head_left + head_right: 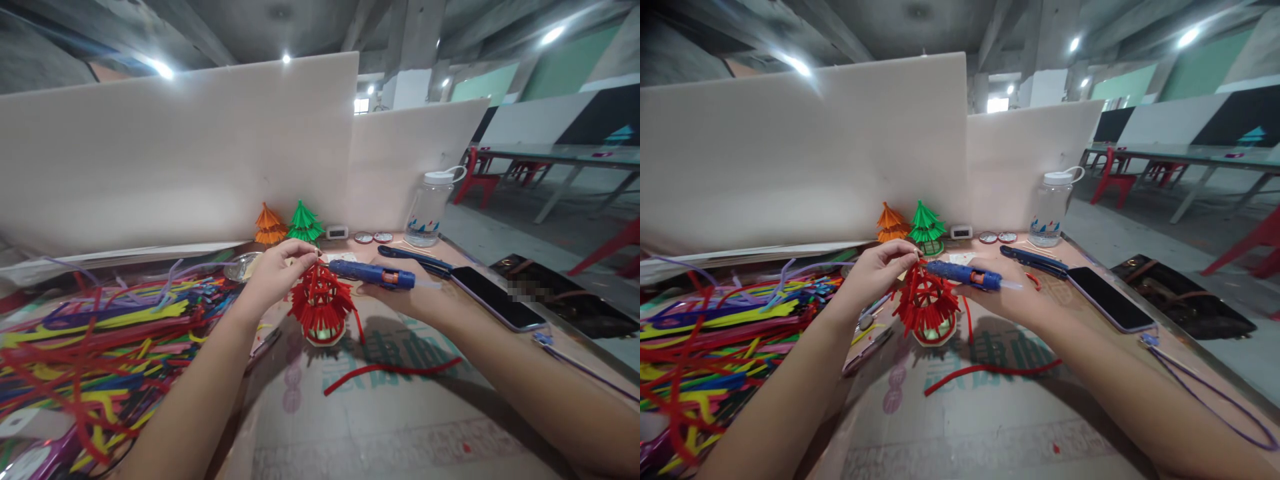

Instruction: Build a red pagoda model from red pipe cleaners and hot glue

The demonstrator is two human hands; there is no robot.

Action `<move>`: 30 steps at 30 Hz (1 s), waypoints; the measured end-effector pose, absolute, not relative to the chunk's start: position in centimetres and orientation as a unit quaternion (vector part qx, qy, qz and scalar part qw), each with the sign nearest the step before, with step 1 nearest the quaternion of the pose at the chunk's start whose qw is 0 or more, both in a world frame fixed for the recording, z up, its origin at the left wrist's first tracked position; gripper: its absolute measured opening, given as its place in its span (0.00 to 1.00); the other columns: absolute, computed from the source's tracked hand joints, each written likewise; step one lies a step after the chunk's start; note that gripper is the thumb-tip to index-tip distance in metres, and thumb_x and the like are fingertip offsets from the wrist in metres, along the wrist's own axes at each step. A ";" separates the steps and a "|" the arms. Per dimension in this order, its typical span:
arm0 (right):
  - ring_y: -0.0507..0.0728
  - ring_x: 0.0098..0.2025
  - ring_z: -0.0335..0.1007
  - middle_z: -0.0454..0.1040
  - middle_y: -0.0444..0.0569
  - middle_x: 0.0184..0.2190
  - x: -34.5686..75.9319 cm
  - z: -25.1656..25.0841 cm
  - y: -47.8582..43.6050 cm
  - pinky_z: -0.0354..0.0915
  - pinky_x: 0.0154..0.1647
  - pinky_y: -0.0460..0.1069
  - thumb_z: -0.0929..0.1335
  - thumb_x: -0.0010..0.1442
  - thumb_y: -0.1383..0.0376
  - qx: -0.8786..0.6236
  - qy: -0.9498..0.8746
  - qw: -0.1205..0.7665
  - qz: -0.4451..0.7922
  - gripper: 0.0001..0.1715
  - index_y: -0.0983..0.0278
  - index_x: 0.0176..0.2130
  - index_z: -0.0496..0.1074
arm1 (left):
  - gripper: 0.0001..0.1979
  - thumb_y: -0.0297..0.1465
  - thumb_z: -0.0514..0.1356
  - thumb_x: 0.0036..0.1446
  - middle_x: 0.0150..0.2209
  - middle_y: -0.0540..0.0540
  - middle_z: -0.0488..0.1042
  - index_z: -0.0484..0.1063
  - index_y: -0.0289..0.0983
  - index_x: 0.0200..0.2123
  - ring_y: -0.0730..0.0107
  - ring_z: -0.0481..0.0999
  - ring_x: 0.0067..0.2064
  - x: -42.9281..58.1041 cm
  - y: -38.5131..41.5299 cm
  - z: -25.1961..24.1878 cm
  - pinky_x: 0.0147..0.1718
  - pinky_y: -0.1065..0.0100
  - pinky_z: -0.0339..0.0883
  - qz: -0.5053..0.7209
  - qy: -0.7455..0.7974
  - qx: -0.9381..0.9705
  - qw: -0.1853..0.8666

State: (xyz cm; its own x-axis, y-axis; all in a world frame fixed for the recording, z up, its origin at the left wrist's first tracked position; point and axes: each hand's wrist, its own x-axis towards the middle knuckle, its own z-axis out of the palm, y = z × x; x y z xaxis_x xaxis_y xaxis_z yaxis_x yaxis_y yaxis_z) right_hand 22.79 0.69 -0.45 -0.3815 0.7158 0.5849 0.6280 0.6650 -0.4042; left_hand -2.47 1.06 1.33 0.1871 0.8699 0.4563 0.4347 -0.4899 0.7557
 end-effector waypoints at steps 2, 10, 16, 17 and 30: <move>0.54 0.27 0.67 0.70 0.41 0.21 22.9 -0.8 0.8 0.60 0.28 0.48 0.74 0.55 0.56 -0.397 -0.831 0.386 0.044 0.16 0.59 0.23 0.69 | 0.14 0.43 0.62 0.60 0.39 0.45 0.79 0.78 0.38 0.38 0.66 0.77 0.39 -2.5 1.0 1.4 0.33 0.70 0.70 0.457 0.447 0.732 0.235; 0.56 0.31 0.69 0.72 0.43 0.24 22.8 -0.9 0.9 0.61 0.32 0.49 0.74 0.56 0.53 -0.392 -0.838 0.379 0.008 0.19 0.59 0.24 0.68 | 0.15 0.43 0.61 0.60 0.38 0.45 0.79 0.79 0.38 0.38 0.65 0.77 0.38 -2.5 1.0 1.5 0.33 0.69 0.71 0.452 0.454 0.733 0.227; 0.56 0.32 0.70 0.74 0.44 0.27 22.9 -1.5 1.1 0.61 0.32 0.49 0.75 0.54 0.52 -0.398 -0.835 0.379 0.016 0.16 0.59 0.31 0.73 | 0.15 0.43 0.61 0.61 0.39 0.45 0.78 0.78 0.38 0.38 0.65 0.77 0.40 -2.7 1.1 1.3 0.35 0.69 0.71 0.452 0.450 0.736 0.227; 0.56 0.33 0.71 0.76 0.44 0.29 22.9 -1.6 1.1 0.62 0.33 0.49 0.75 0.54 0.52 -0.396 -0.834 0.383 0.026 0.16 0.59 0.35 0.74 | 0.15 0.43 0.61 0.61 0.39 0.45 0.78 0.78 0.38 0.38 0.65 0.77 0.40 -2.7 1.1 1.2 0.34 0.69 0.71 0.452 0.450 0.736 0.226; 0.58 0.36 0.74 0.79 0.45 0.33 22.7 -1.6 0.9 0.65 0.35 0.50 0.76 0.54 0.53 -0.395 -0.829 0.393 0.048 0.15 0.58 0.38 0.76 | 0.15 0.44 0.61 0.60 0.40 0.45 0.79 0.79 0.39 0.38 0.64 0.78 0.40 -2.7 1.1 1.2 0.34 0.68 0.72 0.460 0.446 0.734 0.226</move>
State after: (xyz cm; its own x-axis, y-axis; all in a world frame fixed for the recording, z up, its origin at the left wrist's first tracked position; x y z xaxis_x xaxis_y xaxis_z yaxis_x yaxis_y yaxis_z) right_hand 22.68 0.87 -1.64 -0.3792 0.6926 0.6136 0.6175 0.6832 -0.3896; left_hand -2.68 1.08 1.23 0.1797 0.8620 0.4739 0.4473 -0.5007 0.7411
